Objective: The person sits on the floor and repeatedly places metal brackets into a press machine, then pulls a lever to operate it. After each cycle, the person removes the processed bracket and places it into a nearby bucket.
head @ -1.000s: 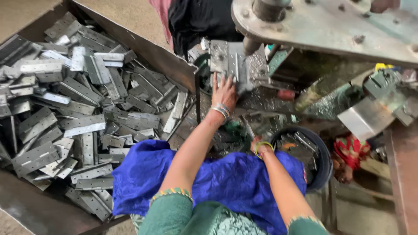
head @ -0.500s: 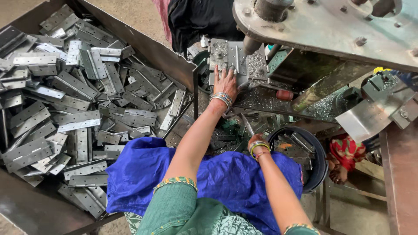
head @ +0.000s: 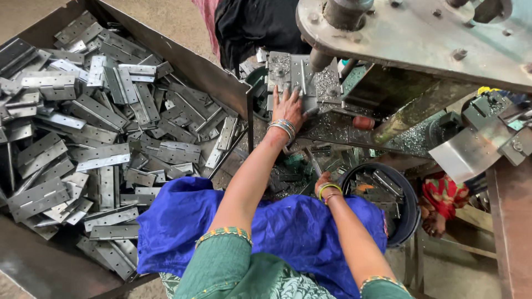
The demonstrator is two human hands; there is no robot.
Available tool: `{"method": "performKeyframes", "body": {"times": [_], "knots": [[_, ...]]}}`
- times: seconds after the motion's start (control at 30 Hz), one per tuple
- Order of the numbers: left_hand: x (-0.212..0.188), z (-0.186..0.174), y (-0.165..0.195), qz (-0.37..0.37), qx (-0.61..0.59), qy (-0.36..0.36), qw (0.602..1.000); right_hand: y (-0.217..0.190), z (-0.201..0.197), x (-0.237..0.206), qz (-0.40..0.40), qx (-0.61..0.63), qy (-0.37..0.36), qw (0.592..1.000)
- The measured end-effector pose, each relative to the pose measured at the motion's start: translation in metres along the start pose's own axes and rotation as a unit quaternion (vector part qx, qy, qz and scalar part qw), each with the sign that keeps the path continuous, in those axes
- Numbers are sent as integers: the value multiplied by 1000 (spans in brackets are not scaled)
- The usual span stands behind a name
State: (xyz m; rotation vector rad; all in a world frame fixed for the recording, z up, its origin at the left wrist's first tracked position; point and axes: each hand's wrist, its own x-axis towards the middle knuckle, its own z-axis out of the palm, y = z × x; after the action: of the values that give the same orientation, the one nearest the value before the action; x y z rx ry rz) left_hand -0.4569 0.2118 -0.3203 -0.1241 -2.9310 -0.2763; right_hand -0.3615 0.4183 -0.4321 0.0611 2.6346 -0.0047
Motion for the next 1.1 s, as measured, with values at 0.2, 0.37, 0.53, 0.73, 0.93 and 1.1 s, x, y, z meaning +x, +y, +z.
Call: {"method": "performKeyframes", "body": {"times": [0.2,0.37,0.53,0.73,0.93,1.1], "knots": [[-5,2,2,-5,-12,2,1000,10,4,-6,-169,-218,-34,960],[6,-5,-10,7,53,-60,997,29,-49,-23,-63,-82,4,995],[29,-15,-13,-9,70,-101,992,38,-73,-15,-58,-61,23,996],[32,-16,-16,-19,62,-74,995,28,-20,4,-92,-67,-44,993],[30,-8,-17,-7,6,-19,1000,5,20,17,-220,-281,-84,930],[-41,3,-42,19,-118,135,984,26,18,22,-154,-169,-53,972]]}}
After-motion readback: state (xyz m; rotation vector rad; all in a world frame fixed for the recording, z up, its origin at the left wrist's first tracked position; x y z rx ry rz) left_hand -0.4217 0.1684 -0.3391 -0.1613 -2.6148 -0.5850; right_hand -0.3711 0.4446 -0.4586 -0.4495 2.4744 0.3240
